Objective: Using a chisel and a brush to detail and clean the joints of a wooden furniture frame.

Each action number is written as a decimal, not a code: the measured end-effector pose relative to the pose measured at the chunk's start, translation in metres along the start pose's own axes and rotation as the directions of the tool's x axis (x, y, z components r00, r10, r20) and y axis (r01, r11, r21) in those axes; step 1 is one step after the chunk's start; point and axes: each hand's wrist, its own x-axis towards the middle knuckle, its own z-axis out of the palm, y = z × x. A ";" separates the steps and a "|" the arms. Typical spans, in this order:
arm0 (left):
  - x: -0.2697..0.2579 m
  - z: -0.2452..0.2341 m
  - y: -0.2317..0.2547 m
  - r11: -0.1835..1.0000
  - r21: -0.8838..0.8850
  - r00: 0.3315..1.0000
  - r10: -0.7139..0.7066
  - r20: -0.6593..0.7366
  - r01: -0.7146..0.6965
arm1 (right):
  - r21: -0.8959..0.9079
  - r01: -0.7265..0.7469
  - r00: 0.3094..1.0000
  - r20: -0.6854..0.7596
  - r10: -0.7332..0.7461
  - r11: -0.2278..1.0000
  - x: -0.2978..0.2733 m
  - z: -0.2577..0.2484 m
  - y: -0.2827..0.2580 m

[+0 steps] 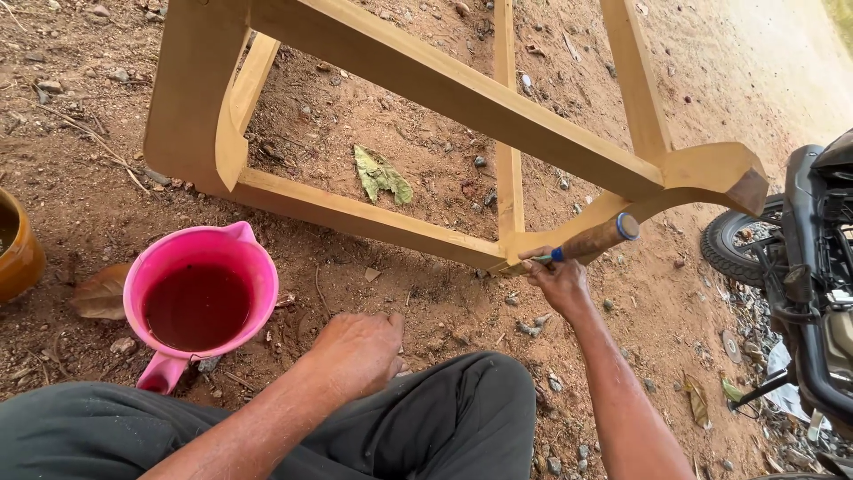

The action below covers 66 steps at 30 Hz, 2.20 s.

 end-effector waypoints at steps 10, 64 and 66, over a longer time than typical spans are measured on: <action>0.002 -0.005 0.001 0.998 0.046 0.995 -0.043 0.086 0.039 | 0.087 -0.003 0.976 -0.218 0.022 0.996 -0.006 0.041 -0.016; 0.300 0.147 0.053 0.790 0.598 0.917 0.327 -0.231 -0.131 | 0.682 0.528 0.636 -0.713 0.296 0.506 -0.024 0.066 -0.041; 0.308 0.133 0.046 0.889 0.458 0.924 0.197 -0.329 -0.027 | 0.732 0.509 0.643 -0.673 0.364 0.454 -0.025 0.059 -0.042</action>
